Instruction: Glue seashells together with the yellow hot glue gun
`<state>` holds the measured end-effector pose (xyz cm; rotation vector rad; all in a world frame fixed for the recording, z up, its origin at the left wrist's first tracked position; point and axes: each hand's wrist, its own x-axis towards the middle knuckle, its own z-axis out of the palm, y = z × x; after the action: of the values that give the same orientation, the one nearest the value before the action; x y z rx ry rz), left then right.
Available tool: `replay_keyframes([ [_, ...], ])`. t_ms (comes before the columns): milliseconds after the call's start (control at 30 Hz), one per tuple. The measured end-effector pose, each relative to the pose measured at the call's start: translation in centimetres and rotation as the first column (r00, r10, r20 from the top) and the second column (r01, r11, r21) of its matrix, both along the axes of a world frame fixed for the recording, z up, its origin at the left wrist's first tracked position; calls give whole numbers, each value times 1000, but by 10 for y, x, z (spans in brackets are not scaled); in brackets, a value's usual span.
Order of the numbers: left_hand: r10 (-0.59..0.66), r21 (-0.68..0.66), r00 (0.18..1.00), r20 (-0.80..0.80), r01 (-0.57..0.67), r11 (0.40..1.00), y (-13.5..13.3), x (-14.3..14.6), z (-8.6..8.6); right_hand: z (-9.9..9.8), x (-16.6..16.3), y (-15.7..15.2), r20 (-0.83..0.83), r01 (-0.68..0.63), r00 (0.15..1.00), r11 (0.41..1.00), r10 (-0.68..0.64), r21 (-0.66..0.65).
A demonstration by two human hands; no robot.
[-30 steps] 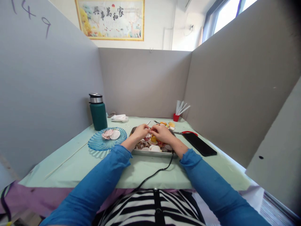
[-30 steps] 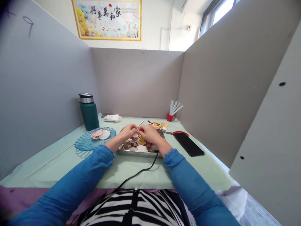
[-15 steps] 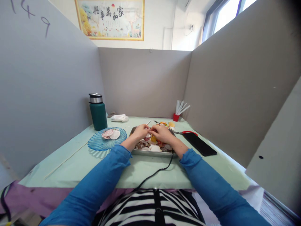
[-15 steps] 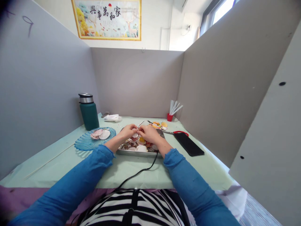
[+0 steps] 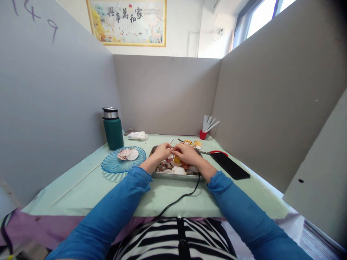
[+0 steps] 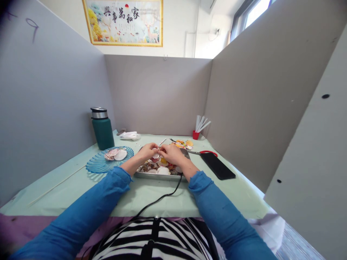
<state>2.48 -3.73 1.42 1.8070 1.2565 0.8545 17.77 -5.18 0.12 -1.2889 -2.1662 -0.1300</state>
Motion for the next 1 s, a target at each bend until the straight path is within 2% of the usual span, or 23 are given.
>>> replay_keyframes([
  [833,13,16,999,-38,-12,1000,0,0,0,0,0,0,50,16,999,1000,-15,-24],
  [1000,9,22,998,-56,-8,1000,-2,0,1,1,-1,0,76,39,996,997,-34,-62],
])
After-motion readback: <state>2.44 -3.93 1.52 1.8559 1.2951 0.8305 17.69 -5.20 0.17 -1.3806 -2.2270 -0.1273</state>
